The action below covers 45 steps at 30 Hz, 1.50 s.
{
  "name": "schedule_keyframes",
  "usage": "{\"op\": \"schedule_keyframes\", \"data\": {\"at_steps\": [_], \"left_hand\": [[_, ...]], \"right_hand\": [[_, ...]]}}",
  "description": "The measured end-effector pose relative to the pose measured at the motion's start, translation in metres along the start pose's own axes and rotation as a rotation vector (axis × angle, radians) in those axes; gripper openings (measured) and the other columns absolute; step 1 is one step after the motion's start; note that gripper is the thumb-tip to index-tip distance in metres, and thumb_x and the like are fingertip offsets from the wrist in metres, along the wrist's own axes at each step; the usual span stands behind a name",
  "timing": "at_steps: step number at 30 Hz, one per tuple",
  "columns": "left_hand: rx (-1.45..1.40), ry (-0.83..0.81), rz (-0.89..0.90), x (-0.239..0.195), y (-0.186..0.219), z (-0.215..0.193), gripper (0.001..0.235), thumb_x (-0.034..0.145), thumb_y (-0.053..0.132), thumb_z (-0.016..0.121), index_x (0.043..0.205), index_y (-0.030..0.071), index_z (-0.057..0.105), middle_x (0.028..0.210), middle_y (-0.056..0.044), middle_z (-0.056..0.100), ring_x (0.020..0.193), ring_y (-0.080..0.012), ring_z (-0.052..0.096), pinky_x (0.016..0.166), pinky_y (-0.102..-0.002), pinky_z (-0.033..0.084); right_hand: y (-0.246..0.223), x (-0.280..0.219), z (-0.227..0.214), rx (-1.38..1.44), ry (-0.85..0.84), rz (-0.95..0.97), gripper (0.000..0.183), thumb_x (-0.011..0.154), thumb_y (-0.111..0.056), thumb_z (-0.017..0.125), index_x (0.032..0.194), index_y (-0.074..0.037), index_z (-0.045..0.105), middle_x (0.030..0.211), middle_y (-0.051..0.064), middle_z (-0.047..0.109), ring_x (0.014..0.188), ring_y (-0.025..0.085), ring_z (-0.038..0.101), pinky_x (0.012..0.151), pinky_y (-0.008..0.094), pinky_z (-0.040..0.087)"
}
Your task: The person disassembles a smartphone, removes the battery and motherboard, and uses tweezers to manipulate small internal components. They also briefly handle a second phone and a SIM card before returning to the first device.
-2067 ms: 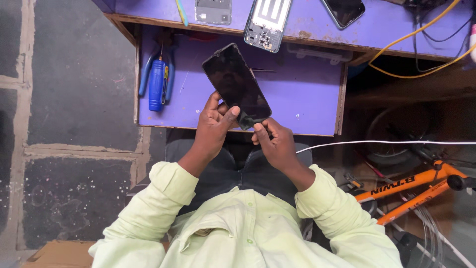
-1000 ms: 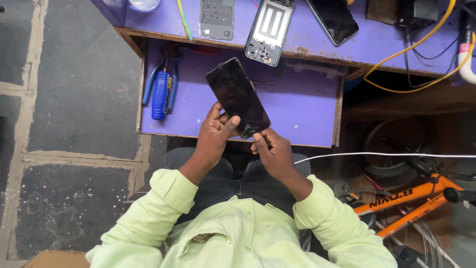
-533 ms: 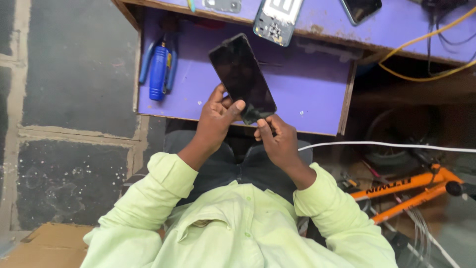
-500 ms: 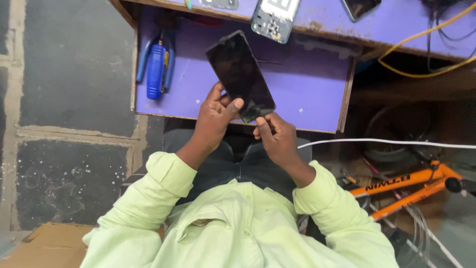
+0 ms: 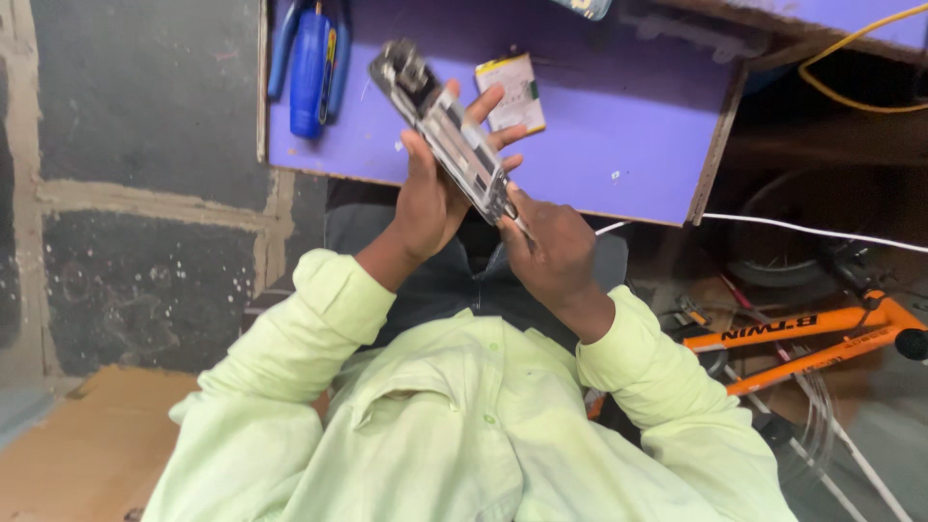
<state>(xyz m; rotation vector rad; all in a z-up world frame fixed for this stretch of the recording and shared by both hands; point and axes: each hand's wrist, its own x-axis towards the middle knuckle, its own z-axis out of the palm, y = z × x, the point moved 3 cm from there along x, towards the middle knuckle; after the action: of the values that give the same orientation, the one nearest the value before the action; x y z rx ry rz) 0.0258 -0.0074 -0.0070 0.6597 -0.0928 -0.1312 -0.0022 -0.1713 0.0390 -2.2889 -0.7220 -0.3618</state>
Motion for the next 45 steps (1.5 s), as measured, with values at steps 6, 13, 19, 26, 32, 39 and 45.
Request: {"op": "schedule_keyframes", "data": {"at_steps": [6, 13, 19, 26, 32, 39, 45], "left_hand": [[-0.159, -0.009, -0.038, 0.0, 0.007, 0.005, 0.097, 0.1, 0.077, 0.026, 0.17, 0.011, 0.018, 0.162, -0.024, 0.037, 0.148, -0.0339, 0.047, 0.125, -0.047, 0.042], [-0.125, -0.093, -0.107, -0.002, 0.01, 0.013, 0.099, 0.101, 0.078, 0.024, 0.163, 0.002, 0.032, 0.153, -0.028, 0.048, 0.141, -0.0366, 0.054, 0.119, -0.05, 0.049], [-0.114, -0.103, -0.114, -0.002, 0.008, 0.013, 0.099, 0.1, 0.079, 0.024, 0.162, 0.002, 0.032, 0.151, -0.028, 0.05, 0.139, -0.0369, 0.055, 0.118, -0.049, 0.05], [-0.108, -0.102, -0.138, -0.002, 0.009, 0.014, 0.102, 0.098, 0.08, 0.026, 0.162, 0.0, 0.033, 0.152, -0.028, 0.049, 0.141, -0.0368, 0.054, 0.119, -0.049, 0.05], [-0.113, -0.091, -0.149, -0.001, 0.01, 0.015, 0.098, 0.1, 0.077, 0.026, 0.162, 0.002, 0.031, 0.157, -0.029, 0.048, 0.14, -0.0377, 0.054, 0.117, -0.051, 0.05], [-0.141, -0.09, -0.156, -0.001, 0.011, 0.015, 0.095, 0.101, 0.075, 0.024, 0.162, 0.003, 0.03, 0.157, -0.029, 0.048, 0.142, -0.0391, 0.052, 0.117, -0.051, 0.05], [-0.121, -0.097, -0.143, -0.001, 0.011, 0.016, 0.094, 0.101, 0.075, 0.023, 0.162, 0.003, 0.031, 0.156, -0.029, 0.049, 0.142, -0.0396, 0.052, 0.119, -0.052, 0.05]], "right_hand": [[0.001, -0.013, 0.011, 0.384, 0.025, 0.242, 0.036, 0.096, -0.006, 0.082, 0.125, 0.002, 0.063, 0.109, 0.014, 0.075, 0.097, 0.018, 0.076, 0.086, 0.028, 0.06], [0.008, -0.017, 0.015, 0.366, 0.005, 0.298, 0.025, 0.091, -0.005, 0.084, 0.105, 0.001, 0.064, 0.093, 0.011, 0.074, 0.08, 0.014, 0.073, 0.074, 0.026, 0.058], [0.009, -0.016, 0.017, 0.345, -0.003, 0.301, 0.026, 0.091, -0.008, 0.085, 0.104, 0.001, 0.065, 0.09, 0.011, 0.073, 0.078, 0.014, 0.073, 0.072, 0.026, 0.058], [0.009, -0.018, 0.016, 0.329, 0.0, 0.289, 0.026, 0.089, -0.01, 0.087, 0.102, 0.0, 0.066, 0.085, 0.008, 0.072, 0.076, 0.013, 0.07, 0.071, 0.026, 0.056], [0.008, -0.017, 0.017, 0.344, 0.007, 0.279, 0.025, 0.089, -0.009, 0.087, 0.102, 0.0, 0.066, 0.085, 0.008, 0.071, 0.075, 0.012, 0.068, 0.071, 0.026, 0.055], [0.008, -0.016, 0.017, 0.343, 0.009, 0.28, 0.025, 0.089, -0.008, 0.086, 0.101, 0.0, 0.066, 0.083, 0.008, 0.07, 0.074, 0.012, 0.066, 0.069, 0.026, 0.054], [0.007, -0.016, 0.016, 0.365, -0.001, 0.286, 0.024, 0.09, -0.009, 0.085, 0.102, 0.0, 0.066, 0.086, 0.008, 0.072, 0.076, 0.012, 0.069, 0.071, 0.025, 0.056]]}}
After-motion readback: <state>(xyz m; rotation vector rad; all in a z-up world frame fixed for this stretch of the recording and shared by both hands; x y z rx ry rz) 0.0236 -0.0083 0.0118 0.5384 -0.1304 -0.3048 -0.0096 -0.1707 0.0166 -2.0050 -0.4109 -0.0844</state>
